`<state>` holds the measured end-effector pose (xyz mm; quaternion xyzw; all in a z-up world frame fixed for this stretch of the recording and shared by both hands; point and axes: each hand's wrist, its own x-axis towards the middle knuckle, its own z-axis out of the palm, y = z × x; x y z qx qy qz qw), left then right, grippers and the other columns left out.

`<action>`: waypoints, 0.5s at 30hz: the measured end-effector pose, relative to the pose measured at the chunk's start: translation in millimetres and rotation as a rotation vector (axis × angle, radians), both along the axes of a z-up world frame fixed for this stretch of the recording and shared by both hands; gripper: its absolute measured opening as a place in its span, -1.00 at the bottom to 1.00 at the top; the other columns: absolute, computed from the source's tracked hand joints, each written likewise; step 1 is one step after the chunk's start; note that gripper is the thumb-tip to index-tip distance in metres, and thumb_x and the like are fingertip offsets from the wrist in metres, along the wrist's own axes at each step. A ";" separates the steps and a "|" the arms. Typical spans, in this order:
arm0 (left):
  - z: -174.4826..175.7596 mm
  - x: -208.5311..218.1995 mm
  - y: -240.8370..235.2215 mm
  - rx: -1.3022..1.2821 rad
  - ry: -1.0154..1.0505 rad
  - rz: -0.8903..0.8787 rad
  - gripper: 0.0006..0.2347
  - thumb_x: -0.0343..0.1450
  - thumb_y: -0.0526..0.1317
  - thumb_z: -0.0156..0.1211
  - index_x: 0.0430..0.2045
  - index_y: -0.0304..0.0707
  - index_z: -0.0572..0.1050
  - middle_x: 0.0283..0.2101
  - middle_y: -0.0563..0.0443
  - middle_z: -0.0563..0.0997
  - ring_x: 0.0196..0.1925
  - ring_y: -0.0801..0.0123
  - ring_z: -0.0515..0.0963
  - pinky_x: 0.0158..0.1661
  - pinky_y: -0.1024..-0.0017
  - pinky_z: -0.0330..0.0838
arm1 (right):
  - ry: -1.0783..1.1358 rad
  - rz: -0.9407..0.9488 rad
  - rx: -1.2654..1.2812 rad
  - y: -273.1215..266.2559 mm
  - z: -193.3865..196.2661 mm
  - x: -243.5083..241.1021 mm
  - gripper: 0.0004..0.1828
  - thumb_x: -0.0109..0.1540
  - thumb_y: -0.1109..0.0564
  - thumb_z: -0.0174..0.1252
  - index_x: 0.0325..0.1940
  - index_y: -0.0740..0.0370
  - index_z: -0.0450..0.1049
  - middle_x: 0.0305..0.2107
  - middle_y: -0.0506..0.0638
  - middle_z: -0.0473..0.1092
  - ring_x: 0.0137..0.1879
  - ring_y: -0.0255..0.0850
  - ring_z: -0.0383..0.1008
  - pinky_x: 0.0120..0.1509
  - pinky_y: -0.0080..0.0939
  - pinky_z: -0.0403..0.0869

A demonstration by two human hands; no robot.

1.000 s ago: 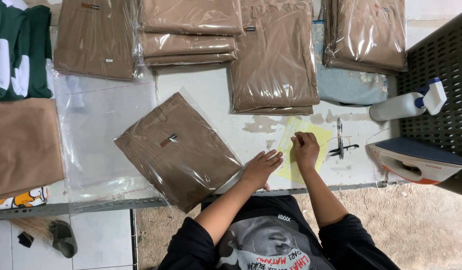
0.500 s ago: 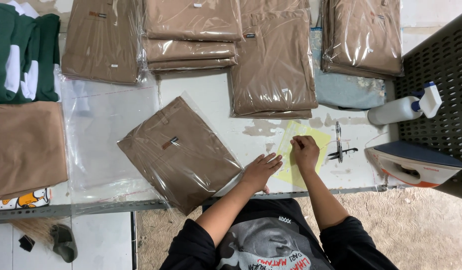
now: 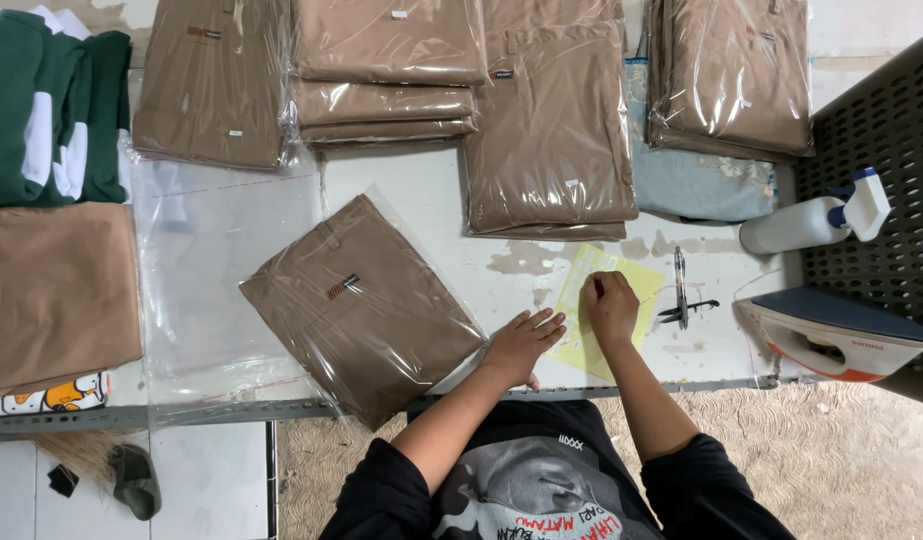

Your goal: The person folds a pair of brown trousers and places them into a clear plastic bag. They seal the bag and set it aside with other packaged trousers. The person then picks up another pair of trousers, folds it, and places it into a plastic bag.

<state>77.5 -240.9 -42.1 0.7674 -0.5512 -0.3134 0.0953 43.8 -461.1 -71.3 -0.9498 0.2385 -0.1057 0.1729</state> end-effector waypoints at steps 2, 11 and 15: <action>1.9 0.5 -0.6 0.009 -0.007 -0.001 0.03 0.16 0.19 0.46 0.50 -0.07 -0.05 0.60 0.07 -0.17 0.62 0.18 -0.25 0.50 0.10 -0.32 | 0.024 0.003 -0.051 0.2 -6.1 1.7 -0.85 0.34 0.04 0.18 -0.13 0.12 0.58 -0.31 -0.04 0.48 -0.17 -0.11 0.59 -0.13 -0.17 0.60; 0.0 0.2 1.3 -0.034 0.014 0.027 0.06 0.14 0.18 0.47 0.51 -0.09 -0.06 0.60 0.05 -0.15 0.63 0.19 -0.21 0.52 0.13 -0.32 | -0.232 -0.149 0.662 21.4 53.0 -3.9 -0.94 0.41 0.13 0.10 -0.10 0.09 0.48 -0.29 -0.05 0.41 -0.10 -0.12 0.46 0.03 -0.10 0.46; 16.2 -0.3 9.0 -0.058 -0.096 0.047 0.09 0.11 0.23 0.49 0.50 -0.09 -0.08 0.60 0.03 -0.14 0.62 0.19 -0.16 0.53 0.17 -0.25 | -0.465 -0.388 1.044 9.3 79.4 2.0 -0.89 0.39 0.20 0.13 -0.16 -0.02 0.49 -0.45 -0.25 0.31 -0.33 -0.45 0.30 -0.13 -0.48 0.34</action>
